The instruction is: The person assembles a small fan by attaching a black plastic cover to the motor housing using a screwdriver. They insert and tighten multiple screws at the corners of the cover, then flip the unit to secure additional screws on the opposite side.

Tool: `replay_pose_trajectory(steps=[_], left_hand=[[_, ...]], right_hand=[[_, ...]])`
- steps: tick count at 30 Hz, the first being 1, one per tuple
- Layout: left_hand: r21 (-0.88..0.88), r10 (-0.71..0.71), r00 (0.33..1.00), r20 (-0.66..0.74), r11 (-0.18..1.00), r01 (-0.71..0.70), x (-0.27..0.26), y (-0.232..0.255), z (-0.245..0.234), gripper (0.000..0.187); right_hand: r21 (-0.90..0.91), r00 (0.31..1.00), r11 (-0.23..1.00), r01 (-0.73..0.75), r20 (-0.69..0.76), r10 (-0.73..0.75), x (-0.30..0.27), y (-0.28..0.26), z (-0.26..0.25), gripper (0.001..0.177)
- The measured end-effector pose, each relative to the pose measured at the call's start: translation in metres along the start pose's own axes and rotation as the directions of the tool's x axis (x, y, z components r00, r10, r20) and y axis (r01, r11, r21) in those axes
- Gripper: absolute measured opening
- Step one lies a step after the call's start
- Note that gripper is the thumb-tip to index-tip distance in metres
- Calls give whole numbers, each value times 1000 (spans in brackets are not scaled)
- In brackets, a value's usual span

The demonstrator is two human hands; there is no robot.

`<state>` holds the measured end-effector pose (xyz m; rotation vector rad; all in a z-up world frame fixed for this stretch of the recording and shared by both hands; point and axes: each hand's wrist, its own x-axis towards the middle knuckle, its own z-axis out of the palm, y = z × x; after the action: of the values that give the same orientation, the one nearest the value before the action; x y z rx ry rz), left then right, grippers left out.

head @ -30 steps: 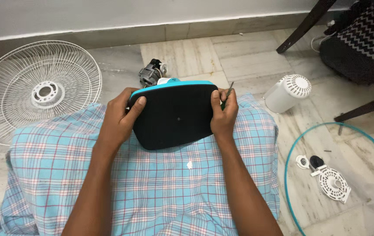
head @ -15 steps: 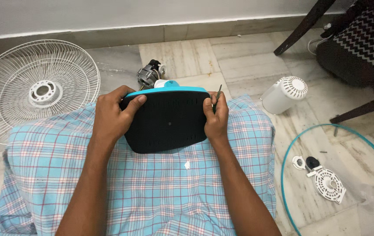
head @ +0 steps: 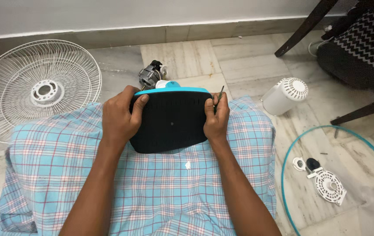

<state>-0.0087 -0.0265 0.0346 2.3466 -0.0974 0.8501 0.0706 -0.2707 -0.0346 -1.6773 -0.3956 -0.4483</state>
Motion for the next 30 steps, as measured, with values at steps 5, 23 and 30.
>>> replay_pose_trajectory(steps=[5,23,30], left_hand=[[8,34,996,-87,999,-34,-3,-4,9,31],[-62,-446,880,-160,895,442,-40,-13,39,55],[1,-448,880,-156,891,453,-37,-6,32,55]], right_hand=[[-1,999,1000,7,-34,-7,-2,0,5,27],[-197,986,973,119,-88,-138,6,-1,12,35],[-120,996,992,-27,-88,17,-1,-3,7,32]])
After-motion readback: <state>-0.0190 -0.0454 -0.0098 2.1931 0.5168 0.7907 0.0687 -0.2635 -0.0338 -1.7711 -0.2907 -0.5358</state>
